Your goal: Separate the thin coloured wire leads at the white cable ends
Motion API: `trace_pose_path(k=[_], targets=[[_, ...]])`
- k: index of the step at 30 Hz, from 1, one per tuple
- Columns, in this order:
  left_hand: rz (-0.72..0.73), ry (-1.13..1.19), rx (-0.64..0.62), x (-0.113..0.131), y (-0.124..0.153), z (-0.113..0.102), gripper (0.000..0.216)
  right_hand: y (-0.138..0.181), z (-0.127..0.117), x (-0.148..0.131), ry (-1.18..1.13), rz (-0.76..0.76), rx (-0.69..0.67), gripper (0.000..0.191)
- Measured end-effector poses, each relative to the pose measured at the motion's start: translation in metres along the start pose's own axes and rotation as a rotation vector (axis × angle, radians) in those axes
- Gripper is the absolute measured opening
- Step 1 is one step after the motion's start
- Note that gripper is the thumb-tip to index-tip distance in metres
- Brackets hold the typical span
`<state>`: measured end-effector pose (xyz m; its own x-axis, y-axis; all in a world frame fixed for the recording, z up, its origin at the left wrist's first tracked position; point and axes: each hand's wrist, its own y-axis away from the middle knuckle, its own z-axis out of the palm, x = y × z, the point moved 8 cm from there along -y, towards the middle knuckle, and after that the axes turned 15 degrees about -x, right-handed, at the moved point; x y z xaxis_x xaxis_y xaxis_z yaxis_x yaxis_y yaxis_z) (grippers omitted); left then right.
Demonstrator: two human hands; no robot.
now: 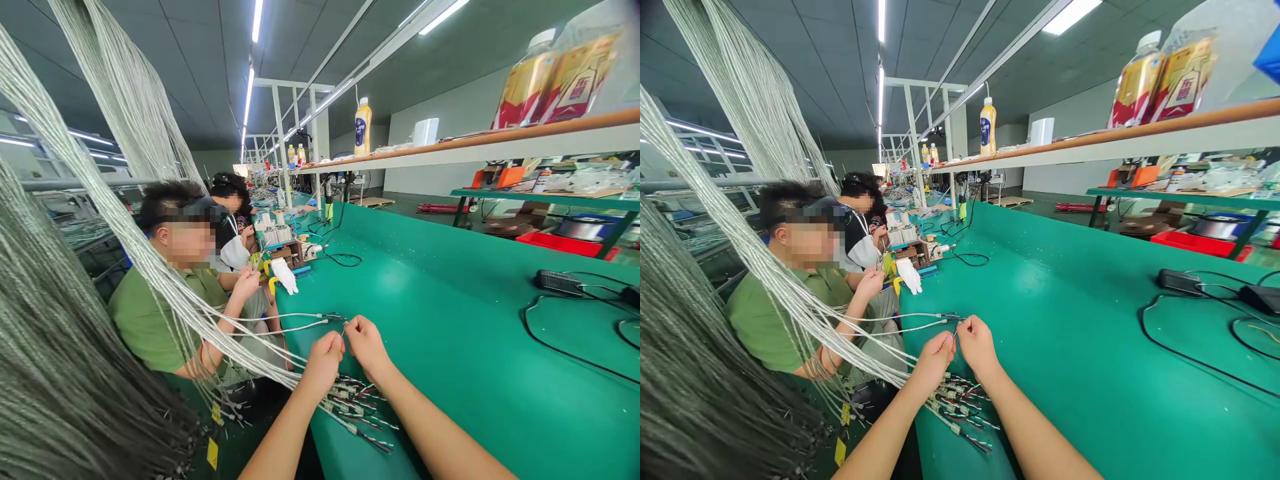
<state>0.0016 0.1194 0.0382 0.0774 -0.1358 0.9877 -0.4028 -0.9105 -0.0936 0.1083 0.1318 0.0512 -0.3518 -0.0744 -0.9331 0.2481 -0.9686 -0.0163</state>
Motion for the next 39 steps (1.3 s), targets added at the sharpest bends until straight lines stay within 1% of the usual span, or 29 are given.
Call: trace_pose_path(k=[4, 8, 15, 18, 22, 25, 29, 31, 33, 35, 37, 38, 39], targets=[[-0.001, -0.033, 0.003, 0.005, 0.002, 0.0, 0.043, -0.003, 0.003, 0.007, -0.09, 0.061, -0.013, 0.032], [-0.008, -0.059, 0.001, 0.007, 0.002, 0.0, 0.042, -0.003, -0.001, 0.004, -0.128, 0.024, 0.011, 0.033], [0.015, -0.102, -0.004, 0.005, 0.001, 0.0, 0.042, -0.002, 0.006, 0.007, -0.282, 0.01, -0.032, 0.046], [0.02, -0.108, -0.014, 0.002, -0.001, 0.001, 0.041, -0.002, 0.006, 0.005, -0.281, -0.025, -0.023, 0.047], [0.018, -0.095, -0.014, 0.0, -0.001, 0.001, 0.041, -0.002, 0.006, 0.005, -0.27, -0.022, -0.036, 0.05], [0.012, -0.075, -0.007, -0.001, 0.0, 0.0, 0.045, -0.004, -0.001, 0.0, -0.222, -0.032, -0.014, 0.052], [-0.003, -0.044, -0.001, -0.006, 0.0, 0.0, 0.05, -0.007, -0.023, -0.019, -0.038, -0.055, 0.059, 0.044], [-0.009, -0.026, 0.003, -0.008, -0.001, 0.0, 0.051, -0.005, -0.033, -0.033, 0.115, -0.037, 0.091, 0.036], [-0.01, -0.005, 0.016, -0.01, -0.002, 0.001, 0.053, 0.002, -0.034, -0.047, 0.314, -0.003, 0.081, 0.029], [-0.005, 0.021, 0.04, -0.011, -0.002, 0.0, 0.055, 0.018, -0.02, -0.056, 0.515, 0.015, 0.033, 0.025], [0.008, 0.05, 0.078, -0.01, -0.003, -0.005, 0.058, 0.04, 0.006, -0.054, 0.783, 0.003, -0.015, 0.019], [0.015, 0.064, 0.1, -0.009, -0.004, -0.008, 0.06, 0.053, 0.021, -0.048, 0.938, -0.003, -0.031, 0.015], [0.023, 0.079, 0.121, -0.008, -0.004, -0.012, 0.061, 0.065, 0.039, -0.04, 1.235, 0.004, -0.048, 0.018]])
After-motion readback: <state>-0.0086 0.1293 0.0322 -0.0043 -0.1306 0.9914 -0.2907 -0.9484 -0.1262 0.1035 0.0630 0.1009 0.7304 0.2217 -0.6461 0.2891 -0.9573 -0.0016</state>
